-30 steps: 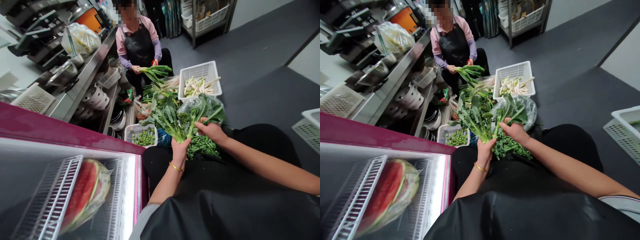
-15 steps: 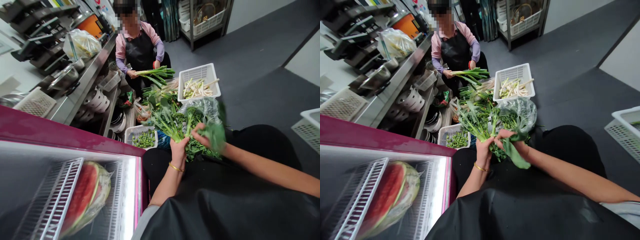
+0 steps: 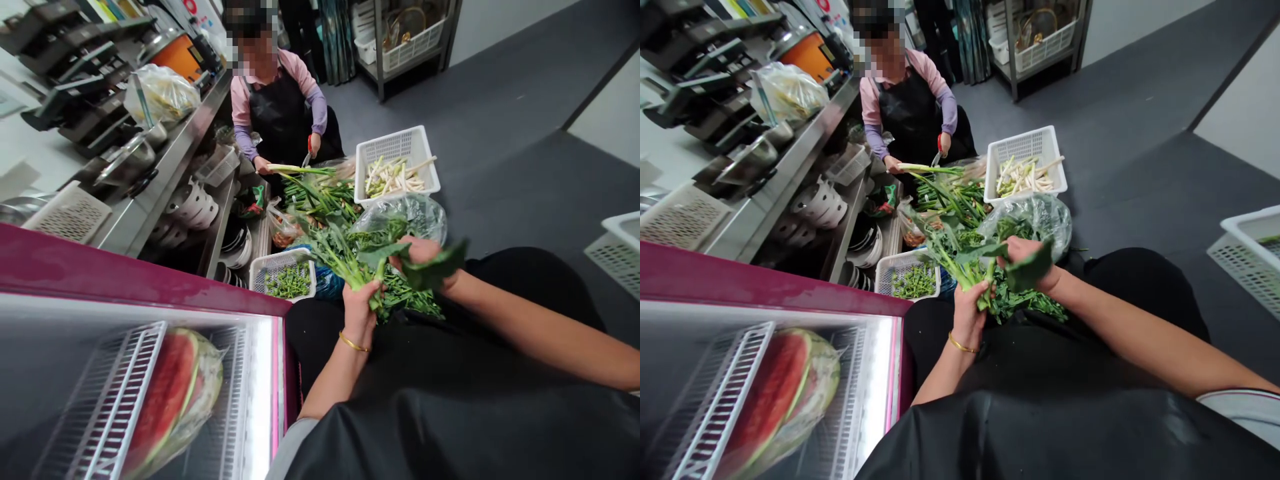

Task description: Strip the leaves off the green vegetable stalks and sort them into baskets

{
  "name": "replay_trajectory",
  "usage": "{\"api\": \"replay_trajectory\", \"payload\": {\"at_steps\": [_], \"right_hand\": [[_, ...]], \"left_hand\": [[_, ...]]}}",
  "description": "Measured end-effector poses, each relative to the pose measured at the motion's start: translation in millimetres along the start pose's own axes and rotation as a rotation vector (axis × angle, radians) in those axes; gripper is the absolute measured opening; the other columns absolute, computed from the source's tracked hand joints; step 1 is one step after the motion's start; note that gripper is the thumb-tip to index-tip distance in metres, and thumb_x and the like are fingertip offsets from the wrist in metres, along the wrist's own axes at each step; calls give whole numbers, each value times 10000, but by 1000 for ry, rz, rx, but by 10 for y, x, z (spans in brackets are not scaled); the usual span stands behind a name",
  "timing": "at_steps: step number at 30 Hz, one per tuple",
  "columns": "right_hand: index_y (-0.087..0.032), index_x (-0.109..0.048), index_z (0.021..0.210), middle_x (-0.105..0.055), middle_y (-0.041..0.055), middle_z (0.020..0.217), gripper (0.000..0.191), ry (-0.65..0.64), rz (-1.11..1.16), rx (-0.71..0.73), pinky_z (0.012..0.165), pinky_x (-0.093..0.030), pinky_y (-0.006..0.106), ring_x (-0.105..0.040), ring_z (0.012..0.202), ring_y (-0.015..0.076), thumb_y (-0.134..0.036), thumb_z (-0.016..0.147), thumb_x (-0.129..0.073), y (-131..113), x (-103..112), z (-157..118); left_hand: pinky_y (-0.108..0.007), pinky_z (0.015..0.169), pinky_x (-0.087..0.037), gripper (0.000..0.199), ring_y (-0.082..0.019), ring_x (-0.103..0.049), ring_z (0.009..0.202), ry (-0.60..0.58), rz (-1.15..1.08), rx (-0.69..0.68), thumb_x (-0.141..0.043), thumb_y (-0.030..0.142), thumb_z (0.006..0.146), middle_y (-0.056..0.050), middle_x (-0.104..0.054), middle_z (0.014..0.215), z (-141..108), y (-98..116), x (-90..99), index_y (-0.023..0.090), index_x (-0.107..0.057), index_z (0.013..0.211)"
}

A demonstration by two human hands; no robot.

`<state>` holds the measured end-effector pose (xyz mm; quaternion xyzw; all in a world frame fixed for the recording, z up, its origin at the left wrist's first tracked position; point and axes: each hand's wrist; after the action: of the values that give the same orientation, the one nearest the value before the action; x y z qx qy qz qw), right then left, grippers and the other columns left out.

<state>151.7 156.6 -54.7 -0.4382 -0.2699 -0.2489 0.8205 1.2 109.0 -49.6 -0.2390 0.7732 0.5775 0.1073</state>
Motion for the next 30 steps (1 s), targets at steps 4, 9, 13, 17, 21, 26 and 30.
{"api": "replay_trajectory", "payload": {"at_steps": [4,9,13,17,21,26,30], "right_hand": [[-207,-586,611,-573,33,557,411,-201,284,19,536,-431,278,-540,553,157,-506,856,-449,-104,42,-241],[-204,-601,590,-637,45,564,463,-253,540,-495,540,-500,312,-587,506,177,-552,857,-452,-44,138,-36],[-198,-630,688,-670,49,637,341,-216,583,-462,530,-496,314,-620,567,209,-522,778,-575,-105,87,150],[-220,-625,697,-701,75,778,244,-25,381,-408,768,-493,379,-650,828,276,-455,757,-604,-223,-38,90],[-228,-562,683,-643,27,641,312,-74,645,-446,730,-495,361,-623,676,208,-484,848,-496,-247,-97,-75],[-209,-586,725,-547,-6,578,239,-78,1081,-526,468,-416,275,-524,500,137,-436,790,-626,-164,337,-200],[-204,-579,656,-477,-3,578,269,102,1136,-518,406,-336,252,-471,470,100,-431,750,-688,-91,869,-208]], "left_hand": [[-234,524,-431,289,-114,-580,542,-23,-91,123,-765,248,560,-33,-630,673,31,87,-8,108,-620,768],[-211,512,-406,328,-96,-565,559,-152,-185,203,-761,247,557,-42,-631,710,12,90,12,108,-624,821],[-229,528,-424,408,-115,-581,573,-184,-89,149,-775,282,577,-35,-633,731,-36,3,-21,130,-603,915],[-229,525,-422,454,-97,-544,544,-88,16,5,-815,217,515,15,-599,703,-17,-40,-59,164,-581,899],[-212,510,-379,310,-75,-492,536,-147,-111,162,-787,269,538,-7,-560,639,28,38,-48,123,-604,740],[-225,508,-369,292,-82,-485,556,-209,-109,199,-777,245,531,-28,-574,694,-11,138,29,125,-618,744],[-230,514,-390,319,-91,-509,567,-188,-88,100,-769,225,526,-31,-592,729,-5,148,69,140,-597,781]]}}
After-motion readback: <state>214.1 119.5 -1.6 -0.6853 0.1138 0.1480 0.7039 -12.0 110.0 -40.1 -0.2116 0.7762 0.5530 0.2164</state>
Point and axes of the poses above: each hand's wrist, its own z-axis towards the middle knuckle, its own x-axis out of the back of the hand, y = z × x
